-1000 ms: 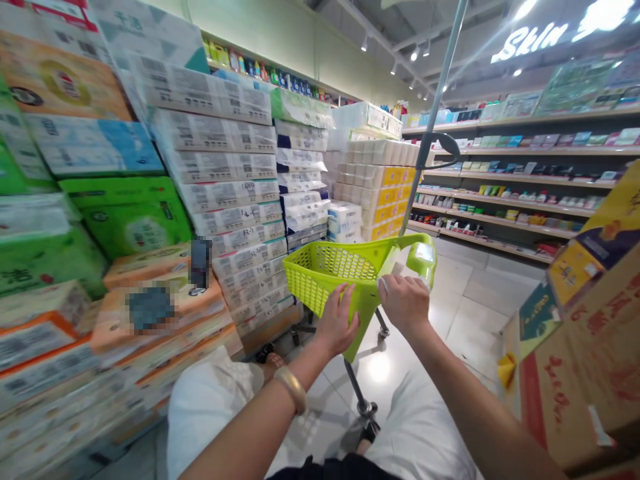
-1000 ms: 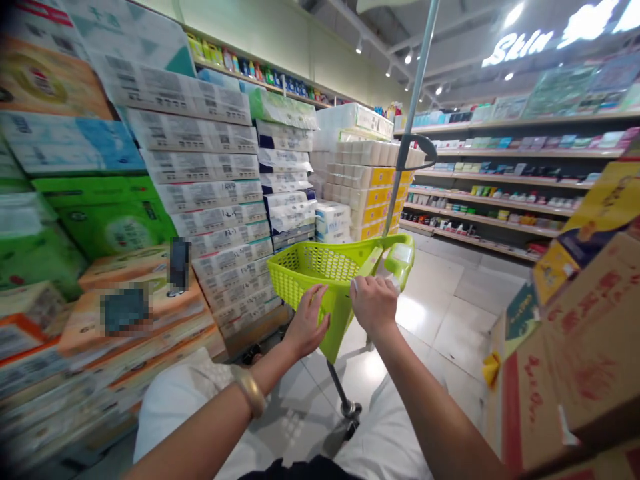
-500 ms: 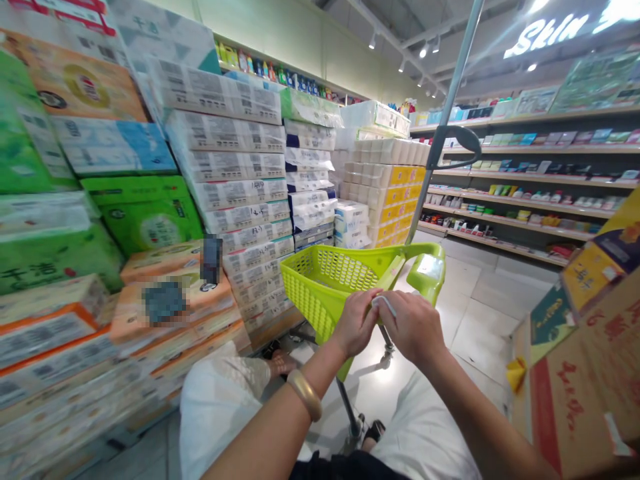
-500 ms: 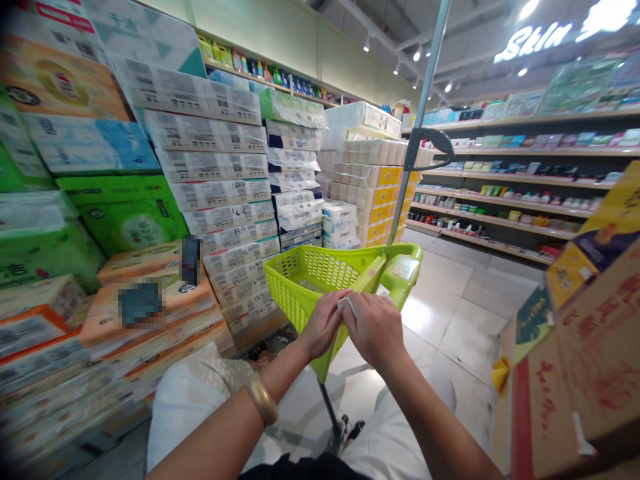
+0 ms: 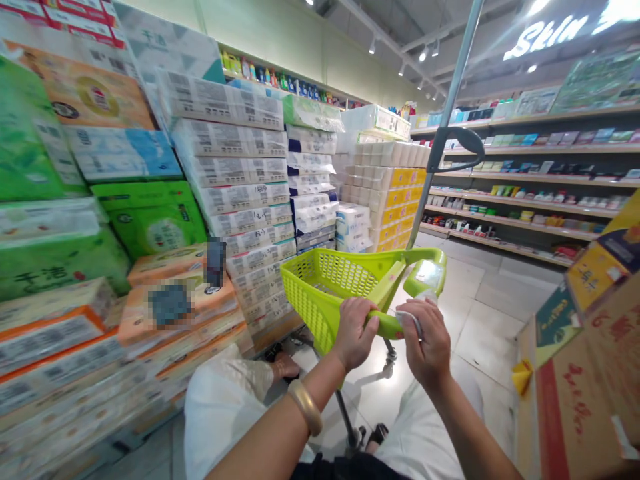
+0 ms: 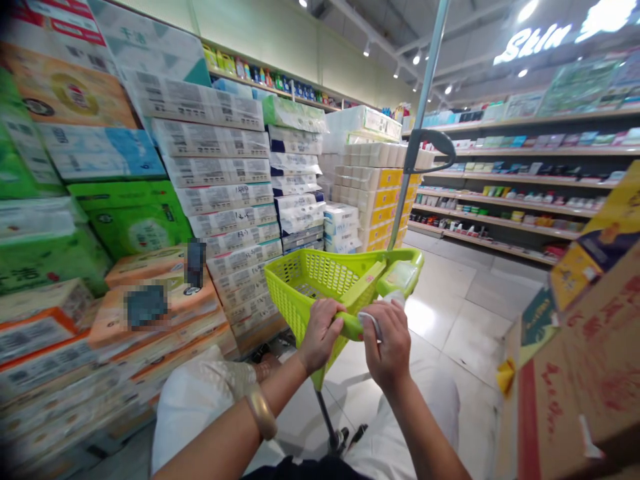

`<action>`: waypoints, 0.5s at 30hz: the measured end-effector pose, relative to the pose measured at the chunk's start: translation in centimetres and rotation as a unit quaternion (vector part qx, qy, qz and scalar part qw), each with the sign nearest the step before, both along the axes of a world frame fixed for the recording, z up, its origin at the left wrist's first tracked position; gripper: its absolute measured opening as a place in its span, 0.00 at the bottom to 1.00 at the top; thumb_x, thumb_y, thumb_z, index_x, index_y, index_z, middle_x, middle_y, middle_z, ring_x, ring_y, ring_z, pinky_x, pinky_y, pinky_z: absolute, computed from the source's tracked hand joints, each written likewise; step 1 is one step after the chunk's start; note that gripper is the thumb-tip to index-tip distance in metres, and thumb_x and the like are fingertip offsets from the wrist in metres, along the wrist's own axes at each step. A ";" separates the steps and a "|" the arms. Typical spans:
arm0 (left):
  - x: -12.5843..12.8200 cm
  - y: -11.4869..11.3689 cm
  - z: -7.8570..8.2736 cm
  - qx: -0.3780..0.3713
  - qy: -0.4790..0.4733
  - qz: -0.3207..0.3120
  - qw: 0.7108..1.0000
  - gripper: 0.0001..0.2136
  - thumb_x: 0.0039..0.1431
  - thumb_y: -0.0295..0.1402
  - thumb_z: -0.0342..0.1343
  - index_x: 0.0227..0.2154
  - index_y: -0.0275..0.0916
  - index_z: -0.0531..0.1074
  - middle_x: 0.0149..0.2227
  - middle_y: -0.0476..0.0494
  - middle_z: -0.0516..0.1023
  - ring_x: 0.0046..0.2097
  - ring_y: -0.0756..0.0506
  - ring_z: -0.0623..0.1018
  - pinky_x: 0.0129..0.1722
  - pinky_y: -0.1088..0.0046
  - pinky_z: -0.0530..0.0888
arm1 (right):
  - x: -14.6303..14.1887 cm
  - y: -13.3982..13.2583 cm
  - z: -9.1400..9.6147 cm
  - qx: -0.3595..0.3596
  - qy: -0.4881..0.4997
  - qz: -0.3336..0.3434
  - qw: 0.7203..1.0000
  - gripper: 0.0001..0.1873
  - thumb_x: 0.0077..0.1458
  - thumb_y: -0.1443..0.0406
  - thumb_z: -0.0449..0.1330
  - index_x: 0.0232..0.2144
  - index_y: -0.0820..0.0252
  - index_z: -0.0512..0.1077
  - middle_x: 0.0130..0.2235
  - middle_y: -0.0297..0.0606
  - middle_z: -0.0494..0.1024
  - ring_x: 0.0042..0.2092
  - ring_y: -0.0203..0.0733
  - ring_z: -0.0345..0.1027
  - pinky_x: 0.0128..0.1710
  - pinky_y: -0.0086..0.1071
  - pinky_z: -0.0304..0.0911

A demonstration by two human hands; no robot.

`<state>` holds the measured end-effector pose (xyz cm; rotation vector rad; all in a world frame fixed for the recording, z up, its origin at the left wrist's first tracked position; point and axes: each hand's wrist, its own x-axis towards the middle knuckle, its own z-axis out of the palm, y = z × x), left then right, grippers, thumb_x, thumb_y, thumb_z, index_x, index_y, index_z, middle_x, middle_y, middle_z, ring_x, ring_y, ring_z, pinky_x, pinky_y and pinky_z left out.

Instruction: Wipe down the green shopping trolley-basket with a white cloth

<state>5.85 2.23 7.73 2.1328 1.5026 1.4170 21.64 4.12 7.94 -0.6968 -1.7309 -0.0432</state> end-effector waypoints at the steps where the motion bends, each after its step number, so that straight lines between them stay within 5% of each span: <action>1: -0.2 -0.2 0.0 0.002 -0.003 0.000 1.000 0.10 0.60 0.37 0.42 0.32 0.41 0.66 0.34 0.45 0.70 0.41 0.43 0.68 0.47 0.62 0.64 | 0.0 -0.3 0.1 0.011 -0.026 0.017 0.999 0.08 0.58 0.68 0.53 0.36 0.56 0.71 0.36 0.37 0.77 0.45 0.44 0.69 0.57 0.48 0.55; 5: -0.9 -1.0 0.1 0.011 -0.016 -0.001 1.000 0.11 0.61 0.38 0.40 0.31 0.41 0.66 0.32 0.45 0.69 0.40 0.43 0.67 0.46 0.62 0.64 | 0.7 -1.3 0.3 0.048 -0.093 0.088 0.991 0.12 0.56 0.66 0.53 0.43 0.56 0.71 0.42 0.39 0.77 0.48 0.46 0.69 0.55 0.48 0.56; 10: -1.2 -1.5 0.2 0.009 -0.014 0.008 1.000 0.12 0.61 0.38 0.39 0.31 0.41 0.66 0.32 0.45 0.69 0.40 0.44 0.67 0.46 0.62 0.65 | 0.6 -1.9 0.0 0.073 -0.127 0.096 0.985 0.13 0.55 0.64 0.54 0.43 0.53 0.73 0.47 0.40 0.75 0.50 0.48 0.68 0.55 0.49 0.56; 15: -1.4 -1.5 0.3 0.000 -0.022 -0.008 1.000 0.12 0.61 0.38 0.39 0.30 0.41 0.66 0.32 0.46 0.69 0.40 0.44 0.67 0.45 0.63 0.65 | 0.9 -0.6 0.9 0.038 -0.121 0.113 0.985 0.11 0.57 0.67 0.53 0.40 0.55 0.73 0.39 0.38 0.77 0.43 0.43 0.70 0.51 0.43 0.60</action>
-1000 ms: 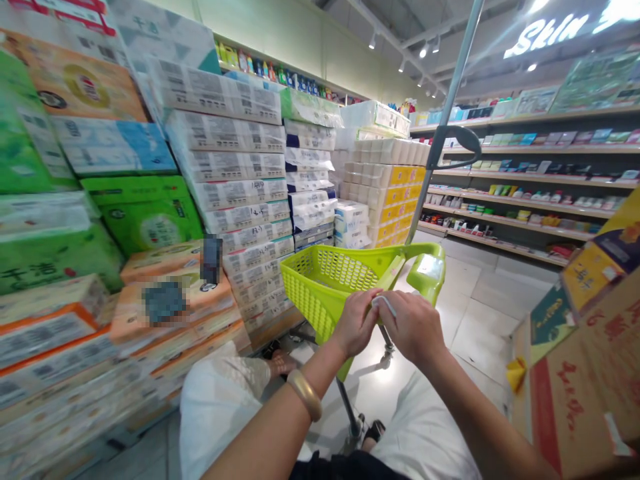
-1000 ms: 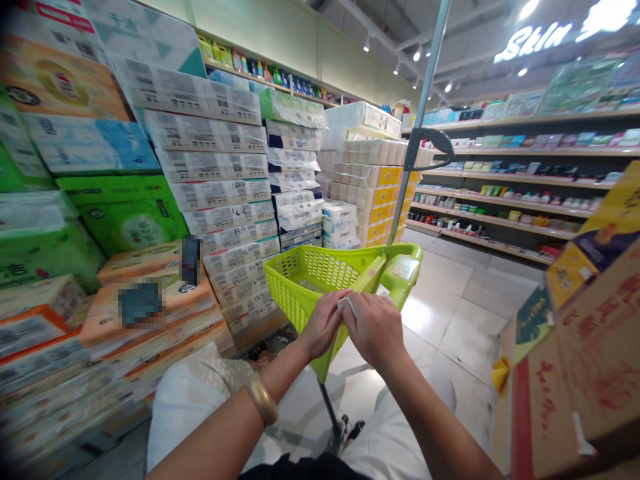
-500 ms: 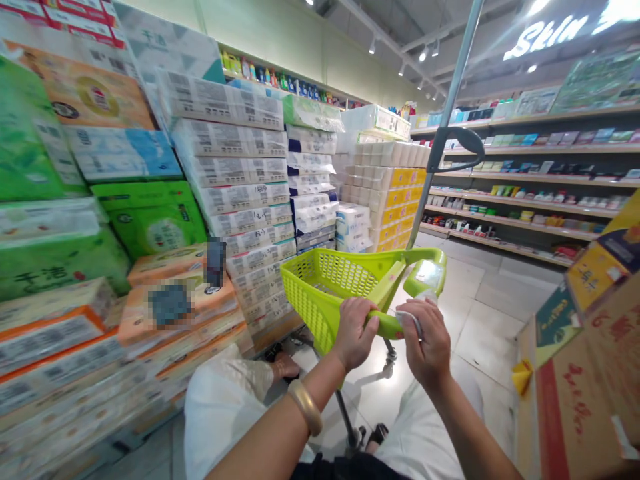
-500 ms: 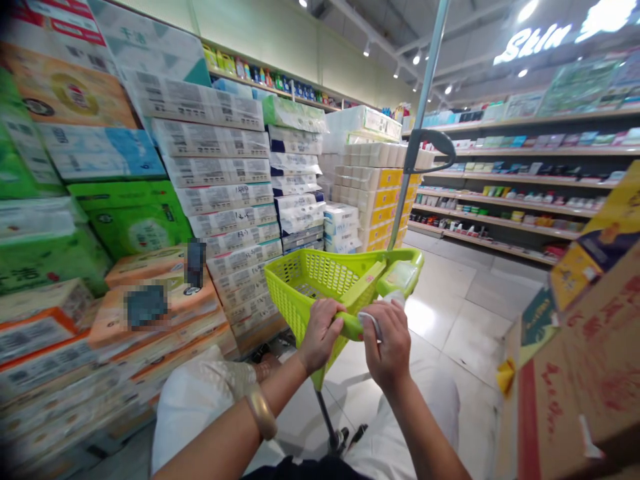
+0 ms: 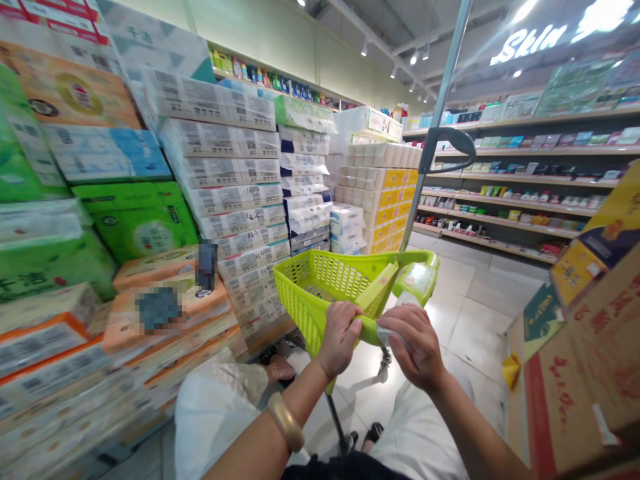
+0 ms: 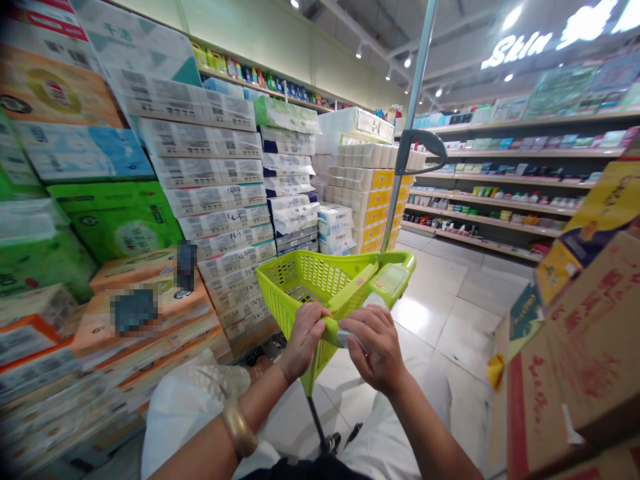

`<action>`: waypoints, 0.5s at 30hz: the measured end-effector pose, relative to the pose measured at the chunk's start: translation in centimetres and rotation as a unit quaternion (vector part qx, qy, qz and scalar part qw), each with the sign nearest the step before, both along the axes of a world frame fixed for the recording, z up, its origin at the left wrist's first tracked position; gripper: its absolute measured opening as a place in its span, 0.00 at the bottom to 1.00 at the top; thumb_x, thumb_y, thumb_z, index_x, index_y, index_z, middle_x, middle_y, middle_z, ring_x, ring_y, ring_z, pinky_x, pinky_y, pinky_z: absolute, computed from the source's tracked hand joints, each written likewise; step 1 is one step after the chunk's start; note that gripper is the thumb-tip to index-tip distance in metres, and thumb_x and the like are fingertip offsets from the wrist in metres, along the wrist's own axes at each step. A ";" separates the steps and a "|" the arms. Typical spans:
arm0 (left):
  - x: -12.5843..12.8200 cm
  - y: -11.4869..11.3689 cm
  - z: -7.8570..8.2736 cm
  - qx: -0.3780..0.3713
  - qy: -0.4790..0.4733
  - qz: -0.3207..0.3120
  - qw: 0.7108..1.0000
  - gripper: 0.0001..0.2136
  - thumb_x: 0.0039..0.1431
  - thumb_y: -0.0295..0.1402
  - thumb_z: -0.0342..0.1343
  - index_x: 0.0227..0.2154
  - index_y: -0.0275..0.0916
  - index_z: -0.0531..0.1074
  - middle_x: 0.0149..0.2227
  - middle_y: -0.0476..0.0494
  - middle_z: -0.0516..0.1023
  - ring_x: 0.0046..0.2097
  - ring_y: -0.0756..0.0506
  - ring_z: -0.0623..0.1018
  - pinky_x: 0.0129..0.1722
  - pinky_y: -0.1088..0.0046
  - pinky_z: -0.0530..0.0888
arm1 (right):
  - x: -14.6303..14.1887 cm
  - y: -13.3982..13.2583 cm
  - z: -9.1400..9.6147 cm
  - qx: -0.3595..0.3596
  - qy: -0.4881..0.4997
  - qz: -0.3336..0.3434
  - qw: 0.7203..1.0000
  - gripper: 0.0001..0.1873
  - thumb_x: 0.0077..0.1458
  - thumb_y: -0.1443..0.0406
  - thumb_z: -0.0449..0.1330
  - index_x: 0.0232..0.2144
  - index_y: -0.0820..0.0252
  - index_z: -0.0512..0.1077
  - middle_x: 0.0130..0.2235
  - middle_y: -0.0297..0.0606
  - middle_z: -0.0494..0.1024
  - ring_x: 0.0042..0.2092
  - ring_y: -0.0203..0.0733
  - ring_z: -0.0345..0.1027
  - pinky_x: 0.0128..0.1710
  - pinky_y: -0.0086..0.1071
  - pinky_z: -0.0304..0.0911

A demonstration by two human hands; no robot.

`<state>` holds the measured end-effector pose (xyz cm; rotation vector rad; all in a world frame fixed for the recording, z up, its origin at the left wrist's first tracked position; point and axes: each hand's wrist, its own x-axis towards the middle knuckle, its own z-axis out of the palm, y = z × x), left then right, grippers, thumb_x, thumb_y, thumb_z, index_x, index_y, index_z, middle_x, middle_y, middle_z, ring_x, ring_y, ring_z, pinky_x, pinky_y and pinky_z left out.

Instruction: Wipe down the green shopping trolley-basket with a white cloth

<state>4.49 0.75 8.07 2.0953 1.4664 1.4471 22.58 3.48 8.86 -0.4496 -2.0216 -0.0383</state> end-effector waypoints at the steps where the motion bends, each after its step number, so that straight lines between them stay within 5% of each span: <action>1: 0.0 0.0 0.0 -0.001 -0.003 -0.001 1.000 0.12 0.61 0.38 0.39 0.30 0.41 0.66 0.32 0.46 0.69 0.40 0.44 0.67 0.45 0.63 0.65 | 0.2 0.4 0.2 -0.018 0.016 -0.001 1.000 0.11 0.58 0.67 0.51 0.39 0.56 0.73 0.37 0.38 0.77 0.42 0.43 0.70 0.50 0.43 0.61; 7: 0.1 0.2 -0.6 -0.006 -0.005 0.012 1.000 0.13 0.61 0.39 0.39 0.30 0.42 0.66 0.32 0.46 0.70 0.39 0.43 0.67 0.45 0.63 0.64 | 0.5 1.5 -0.5 -0.068 0.099 -0.031 0.992 0.13 0.61 0.65 0.48 0.36 0.57 0.73 0.37 0.39 0.77 0.43 0.45 0.71 0.51 0.45 0.61; 11: 0.1 0.2 -0.8 0.001 -0.008 0.011 1.000 0.13 0.61 0.39 0.38 0.30 0.42 0.66 0.32 0.46 0.69 0.39 0.43 0.67 0.46 0.62 0.64 | -1.0 -0.1 -1.7 -0.042 0.152 -0.077 0.984 0.14 0.61 0.65 0.48 0.43 0.56 0.71 0.42 0.40 0.76 0.49 0.47 0.68 0.56 0.50 0.56; 15: 0.0 0.1 -0.6 0.009 -0.003 0.013 1.000 0.13 0.61 0.38 0.38 0.31 0.42 0.66 0.32 0.46 0.69 0.40 0.43 0.67 0.46 0.62 0.65 | -2.5 -2.4 -1.1 -0.024 0.074 -0.121 0.990 0.16 0.60 0.65 0.50 0.49 0.53 0.69 0.46 0.40 0.75 0.52 0.49 0.65 0.58 0.49 0.51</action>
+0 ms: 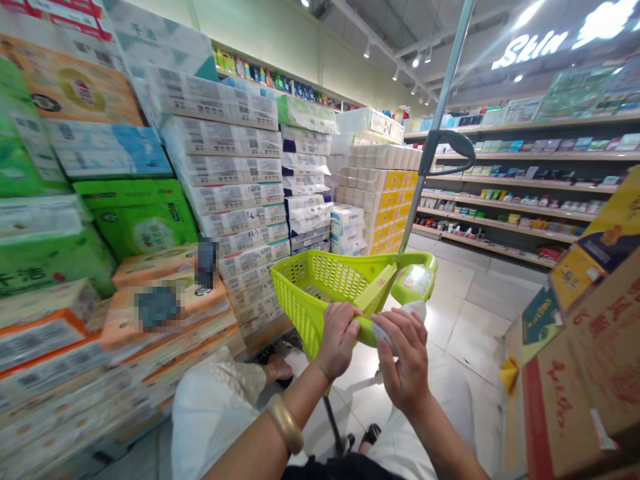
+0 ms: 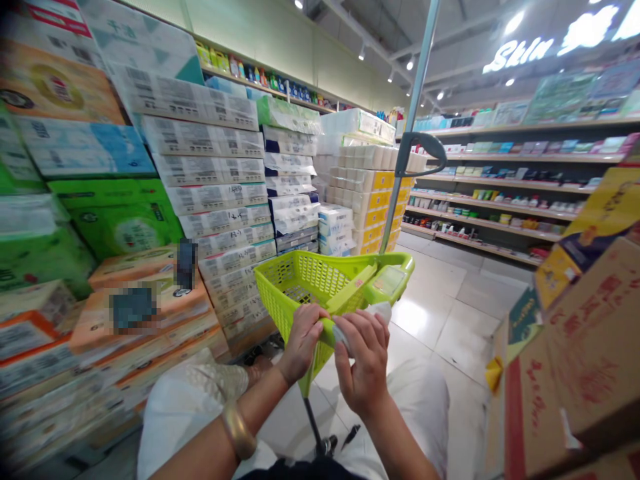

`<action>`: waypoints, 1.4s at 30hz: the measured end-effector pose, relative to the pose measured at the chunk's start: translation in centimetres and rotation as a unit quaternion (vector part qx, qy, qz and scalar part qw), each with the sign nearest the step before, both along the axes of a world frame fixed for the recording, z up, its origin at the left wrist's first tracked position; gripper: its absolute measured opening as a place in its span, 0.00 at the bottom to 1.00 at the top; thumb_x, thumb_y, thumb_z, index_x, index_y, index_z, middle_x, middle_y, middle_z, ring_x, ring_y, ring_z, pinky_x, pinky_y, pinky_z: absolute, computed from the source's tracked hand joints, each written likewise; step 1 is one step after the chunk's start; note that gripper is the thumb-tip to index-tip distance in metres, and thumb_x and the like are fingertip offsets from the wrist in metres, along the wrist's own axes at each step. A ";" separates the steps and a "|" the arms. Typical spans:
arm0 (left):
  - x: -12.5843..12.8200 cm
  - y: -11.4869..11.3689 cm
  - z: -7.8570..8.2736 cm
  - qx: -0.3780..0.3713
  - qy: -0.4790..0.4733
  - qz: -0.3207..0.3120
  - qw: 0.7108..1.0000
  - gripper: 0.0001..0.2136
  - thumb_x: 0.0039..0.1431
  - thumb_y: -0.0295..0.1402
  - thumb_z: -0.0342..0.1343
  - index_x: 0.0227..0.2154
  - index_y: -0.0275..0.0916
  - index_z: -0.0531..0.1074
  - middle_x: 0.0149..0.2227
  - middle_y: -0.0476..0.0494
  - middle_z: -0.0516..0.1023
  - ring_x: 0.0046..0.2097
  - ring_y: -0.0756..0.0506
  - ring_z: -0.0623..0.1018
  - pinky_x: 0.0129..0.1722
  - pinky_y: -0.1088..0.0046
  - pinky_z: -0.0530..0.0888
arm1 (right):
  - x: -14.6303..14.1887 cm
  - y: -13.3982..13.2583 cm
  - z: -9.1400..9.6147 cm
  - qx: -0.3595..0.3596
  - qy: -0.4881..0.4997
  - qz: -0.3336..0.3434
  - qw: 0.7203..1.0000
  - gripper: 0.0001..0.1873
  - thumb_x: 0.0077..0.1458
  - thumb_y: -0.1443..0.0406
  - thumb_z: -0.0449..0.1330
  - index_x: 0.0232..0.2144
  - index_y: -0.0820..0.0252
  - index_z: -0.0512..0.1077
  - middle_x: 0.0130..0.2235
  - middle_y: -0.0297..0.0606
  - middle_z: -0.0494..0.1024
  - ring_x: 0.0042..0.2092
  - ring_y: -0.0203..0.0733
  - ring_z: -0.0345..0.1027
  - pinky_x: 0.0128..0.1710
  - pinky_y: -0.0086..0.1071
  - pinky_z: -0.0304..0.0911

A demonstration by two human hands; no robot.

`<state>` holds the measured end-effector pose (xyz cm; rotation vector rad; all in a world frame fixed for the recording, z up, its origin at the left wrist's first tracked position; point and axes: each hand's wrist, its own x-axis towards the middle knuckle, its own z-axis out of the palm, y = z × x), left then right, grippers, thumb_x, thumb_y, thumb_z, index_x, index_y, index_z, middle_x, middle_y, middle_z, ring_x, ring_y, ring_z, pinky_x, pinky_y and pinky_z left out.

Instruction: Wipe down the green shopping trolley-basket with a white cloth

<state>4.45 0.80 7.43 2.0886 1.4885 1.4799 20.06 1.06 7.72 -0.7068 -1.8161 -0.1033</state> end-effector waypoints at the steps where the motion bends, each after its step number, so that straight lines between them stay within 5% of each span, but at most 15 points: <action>1: -0.1 0.0 0.1 0.001 0.000 0.000 1.000 0.13 0.62 0.38 0.38 0.31 0.42 0.66 0.32 0.46 0.69 0.40 0.43 0.67 0.46 0.62 0.65 | -0.2 -0.4 0.6 -0.009 -0.040 -0.004 0.999 0.16 0.60 0.65 0.51 0.49 0.53 0.70 0.45 0.40 0.75 0.50 0.48 0.66 0.57 0.47 0.52; 8: 0.0 0.2 -0.1 0.014 -0.007 -0.003 1.000 0.17 0.64 0.44 0.35 0.28 0.41 0.63 0.31 0.45 0.68 0.38 0.43 0.66 0.43 0.62 0.65 | -1.3 -0.6 6.0 -0.104 -0.310 -0.080 0.942 0.13 0.63 0.62 0.49 0.40 0.57 0.73 0.30 0.39 0.79 0.33 0.43 0.71 0.39 0.35 0.55; 13: 0.0 0.2 -0.4 0.010 -0.013 -0.003 1.000 0.19 0.65 0.46 0.34 0.27 0.42 0.62 0.31 0.45 0.67 0.37 0.43 0.66 0.43 0.63 0.65 | -2.2 0.4 8.1 -0.184 -0.414 -0.095 0.886 0.14 0.63 0.60 0.47 0.39 0.56 0.71 0.29 0.38 0.80 0.28 0.43 0.72 0.29 0.32 0.51; 16: -0.2 0.0 -0.3 0.019 -0.018 -0.009 1.000 0.19 0.65 0.46 0.34 0.27 0.41 0.62 0.31 0.45 0.67 0.37 0.44 0.66 0.43 0.63 0.65 | -2.2 0.5 7.8 -0.180 -0.405 -0.093 0.892 0.15 0.63 0.59 0.47 0.39 0.57 0.71 0.28 0.38 0.79 0.28 0.42 0.71 0.29 0.31 0.51; 19: -0.4 -0.2 -0.2 0.017 -0.018 -0.013 1.000 0.20 0.65 0.46 0.34 0.27 0.41 0.63 0.31 0.45 0.67 0.37 0.44 0.66 0.43 0.63 0.64 | -1.8 -0.2 6.3 -0.129 -0.336 -0.078 0.930 0.14 0.64 0.60 0.48 0.40 0.59 0.71 0.29 0.38 0.79 0.30 0.41 0.70 0.33 0.33 0.54; 23: -0.6 -0.2 -0.1 0.024 -0.024 -0.017 0.999 0.19 0.65 0.46 0.35 0.28 0.41 0.64 0.31 0.46 0.68 0.37 0.44 0.66 0.43 0.63 0.64 | -0.7 -1.2 3.1 -0.031 -0.209 -0.011 0.977 0.16 0.63 0.63 0.50 0.51 0.57 0.68 0.42 0.41 0.78 0.43 0.44 0.69 0.47 0.38 0.57; 27: -0.6 0.1 -0.1 0.025 -0.015 -0.007 1.000 0.18 0.64 0.44 0.34 0.30 0.41 0.65 0.31 0.46 0.68 0.38 0.43 0.66 0.44 0.62 0.64 | -0.2 -1.4 0.8 0.033 -0.131 -0.001 0.991 0.18 0.62 0.67 0.52 0.54 0.54 0.66 0.50 0.41 0.73 0.53 0.45 0.64 0.58 0.43 0.50; 32: -0.4 0.3 -0.1 0.022 -0.003 -0.012 1.000 0.19 0.65 0.45 0.34 0.29 0.41 0.66 0.31 0.46 0.68 0.38 0.43 0.67 0.44 0.62 0.64 | -0.3 -1.2 3.3 -0.054 -0.203 -0.030 0.977 0.18 0.62 0.64 0.51 0.54 0.55 0.67 0.46 0.41 0.77 0.45 0.43 0.69 0.50 0.38 0.56; 37: -0.3 0.2 0.1 0.011 0.000 -0.001 1.000 0.21 0.65 0.47 0.33 0.30 0.41 0.66 0.32 0.44 0.69 0.39 0.43 0.67 0.44 0.61 0.64 | -1.2 -0.2 7.6 -0.167 -0.372 -0.048 0.912 0.17 0.63 0.60 0.49 0.51 0.57 0.68 0.36 0.40 0.81 0.35 0.44 0.73 0.38 0.34 0.56; 40: -0.5 0.1 0.1 0.022 0.003 -0.008 1.000 0.22 0.65 0.49 0.32 0.30 0.41 0.65 0.32 0.44 0.69 0.38 0.43 0.67 0.43 0.61 0.65 | -1.8 0.3 8.0 -0.193 -0.399 -0.042 0.896 0.14 0.63 0.60 0.50 0.46 0.55 0.70 0.35 0.38 0.81 0.32 0.42 0.73 0.35 0.32 0.54; 42: -0.7 0.1 0.0 0.024 0.001 -0.009 1.000 0.23 0.65 0.49 0.32 0.29 0.41 0.65 0.31 0.44 0.69 0.37 0.43 0.67 0.42 0.62 0.65 | -2.1 0.1 7.2 -0.170 -0.365 -0.041 0.915 0.12 0.63 0.60 0.50 0.43 0.56 0.71 0.34 0.38 0.80 0.33 0.42 0.72 0.36 0.32 0.54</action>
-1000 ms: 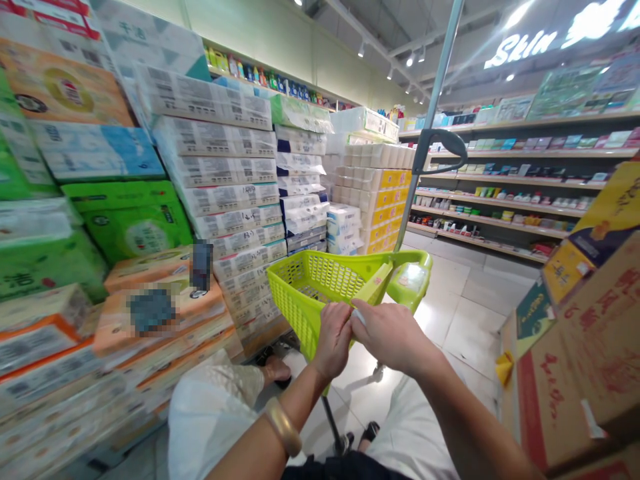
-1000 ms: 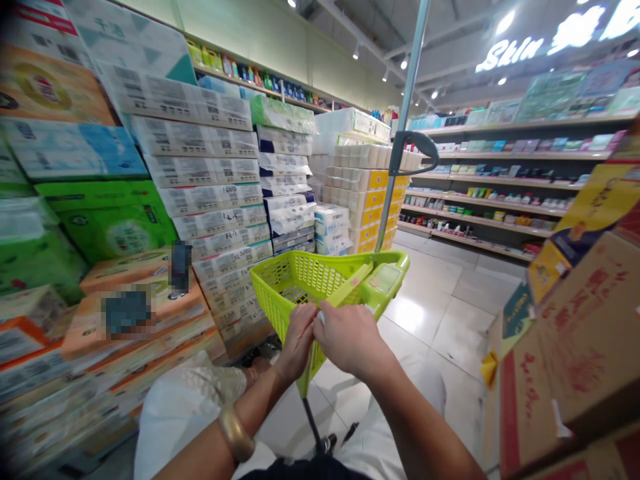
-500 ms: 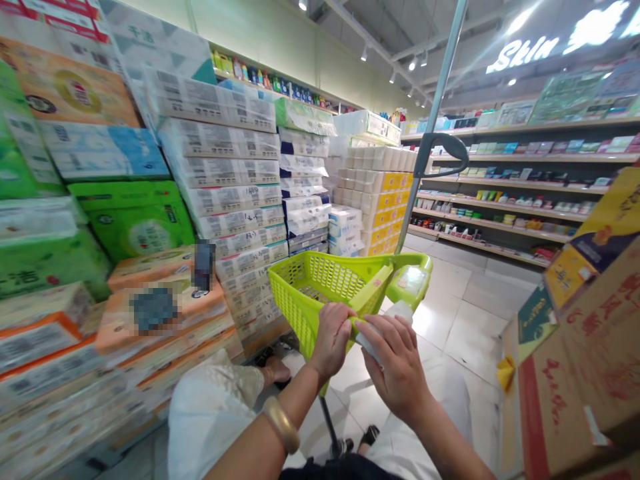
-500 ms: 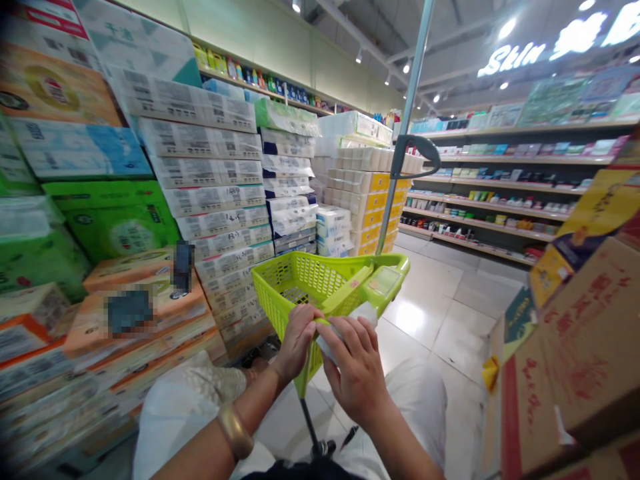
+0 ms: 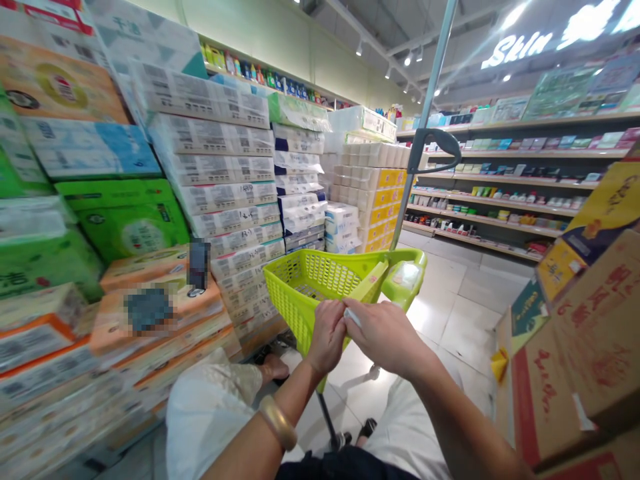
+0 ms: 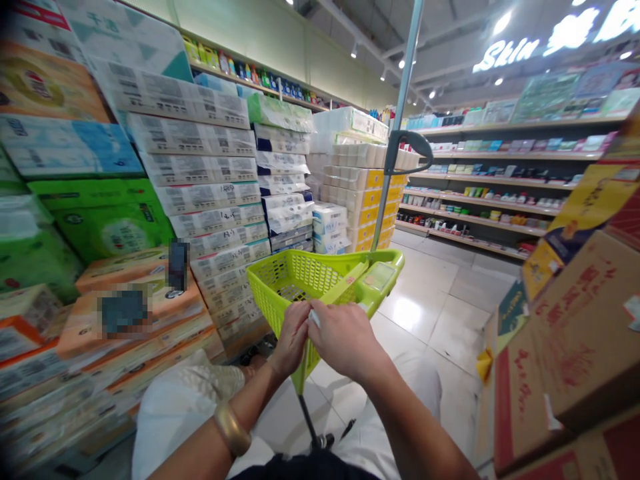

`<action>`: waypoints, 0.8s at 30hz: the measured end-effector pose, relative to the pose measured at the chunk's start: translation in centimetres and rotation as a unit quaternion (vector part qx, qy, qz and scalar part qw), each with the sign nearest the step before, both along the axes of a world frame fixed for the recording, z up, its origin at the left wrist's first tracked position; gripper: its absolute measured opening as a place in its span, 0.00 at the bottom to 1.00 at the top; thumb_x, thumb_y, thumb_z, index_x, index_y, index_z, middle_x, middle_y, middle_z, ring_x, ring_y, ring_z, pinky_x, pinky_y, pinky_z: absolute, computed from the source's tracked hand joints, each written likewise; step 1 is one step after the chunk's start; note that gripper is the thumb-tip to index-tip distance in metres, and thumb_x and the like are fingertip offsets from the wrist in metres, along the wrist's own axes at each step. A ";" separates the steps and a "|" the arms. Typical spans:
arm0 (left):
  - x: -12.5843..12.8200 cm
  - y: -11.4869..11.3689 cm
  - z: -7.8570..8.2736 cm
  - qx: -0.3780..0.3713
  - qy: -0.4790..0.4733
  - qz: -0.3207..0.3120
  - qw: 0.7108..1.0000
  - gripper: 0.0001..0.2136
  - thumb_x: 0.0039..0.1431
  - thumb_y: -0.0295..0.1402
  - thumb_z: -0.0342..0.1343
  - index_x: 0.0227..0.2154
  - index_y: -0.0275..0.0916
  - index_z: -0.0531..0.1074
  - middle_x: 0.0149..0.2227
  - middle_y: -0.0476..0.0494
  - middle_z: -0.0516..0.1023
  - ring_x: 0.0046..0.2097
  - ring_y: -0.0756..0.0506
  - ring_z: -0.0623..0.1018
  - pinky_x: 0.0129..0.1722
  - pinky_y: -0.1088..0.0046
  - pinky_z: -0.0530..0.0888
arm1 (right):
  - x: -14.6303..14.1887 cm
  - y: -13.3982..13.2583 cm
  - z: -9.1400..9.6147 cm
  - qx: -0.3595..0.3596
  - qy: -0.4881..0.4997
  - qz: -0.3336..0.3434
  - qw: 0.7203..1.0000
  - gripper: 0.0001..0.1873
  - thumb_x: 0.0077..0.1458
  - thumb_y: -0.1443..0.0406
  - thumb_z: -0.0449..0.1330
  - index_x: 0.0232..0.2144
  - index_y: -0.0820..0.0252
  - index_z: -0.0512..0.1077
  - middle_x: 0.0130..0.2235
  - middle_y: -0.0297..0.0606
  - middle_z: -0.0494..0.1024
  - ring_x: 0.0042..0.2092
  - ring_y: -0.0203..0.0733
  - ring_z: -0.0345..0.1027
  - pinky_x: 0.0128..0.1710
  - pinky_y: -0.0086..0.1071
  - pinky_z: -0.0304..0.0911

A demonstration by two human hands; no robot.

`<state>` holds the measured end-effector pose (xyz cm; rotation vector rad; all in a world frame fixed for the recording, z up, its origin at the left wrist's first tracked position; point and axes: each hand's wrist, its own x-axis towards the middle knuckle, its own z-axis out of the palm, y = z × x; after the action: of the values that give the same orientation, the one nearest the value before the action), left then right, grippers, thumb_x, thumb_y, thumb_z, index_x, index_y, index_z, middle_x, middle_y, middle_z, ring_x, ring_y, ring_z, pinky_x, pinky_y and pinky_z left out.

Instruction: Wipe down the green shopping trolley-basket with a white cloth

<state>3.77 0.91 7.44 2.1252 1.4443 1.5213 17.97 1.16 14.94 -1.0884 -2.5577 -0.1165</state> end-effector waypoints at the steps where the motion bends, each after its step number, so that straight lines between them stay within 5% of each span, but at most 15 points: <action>1: -0.1 0.0 0.0 -0.001 0.000 0.002 1.000 0.22 0.65 0.49 0.32 0.28 0.41 0.64 0.31 0.45 0.68 0.37 0.43 0.67 0.42 0.62 0.65 | 0.0 -0.2 -0.7 0.026 0.035 0.001 0.999 0.12 0.63 0.60 0.50 0.42 0.56 0.72 0.34 0.38 0.79 0.34 0.42 0.71 0.37 0.33 0.55; 9: -0.3 -0.3 0.1 -0.001 0.008 0.014 1.000 0.16 0.63 0.41 0.35 0.29 0.42 0.65 0.31 0.46 0.68 0.38 0.43 0.66 0.43 0.62 0.65 | 1.9 -0.2 -7.4 0.206 0.280 0.105 0.932 0.18 0.58 0.66 0.54 0.51 0.53 0.69 0.48 0.40 0.74 0.52 0.46 0.65 0.57 0.44 0.52; 13: -0.4 -0.4 0.4 -0.011 0.008 0.007 1.000 0.14 0.62 0.38 0.37 0.29 0.42 0.65 0.31 0.46 0.69 0.38 0.44 0.67 0.44 0.61 0.65 | 3.7 2.1 -7.1 0.160 0.320 0.151 0.921 0.16 0.58 0.67 0.54 0.48 0.54 0.70 0.45 0.39 0.76 0.49 0.44 0.68 0.54 0.44 0.57; 18: -0.4 -0.4 0.4 -0.007 0.000 0.005 1.000 0.14 0.62 0.38 0.37 0.28 0.42 0.65 0.30 0.46 0.69 0.37 0.43 0.67 0.44 0.61 0.64 | 4.7 4.1 -5.7 0.087 0.368 0.100 0.920 0.13 0.61 0.64 0.50 0.43 0.56 0.72 0.42 0.39 0.77 0.47 0.44 0.68 0.51 0.42 0.59; 24: -0.4 -0.5 0.2 -0.014 0.008 0.014 1.000 0.15 0.63 0.39 0.36 0.30 0.42 0.66 0.31 0.45 0.69 0.38 0.43 0.67 0.44 0.62 0.65 | 2.2 0.4 -5.8 0.099 0.326 0.062 0.938 0.18 0.64 0.64 0.46 0.52 0.54 0.69 0.47 0.38 0.75 0.50 0.43 0.66 0.57 0.44 0.51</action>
<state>3.36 0.44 7.62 2.1154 1.4985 1.4879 20.19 1.55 9.10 -0.7256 -1.9566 0.0215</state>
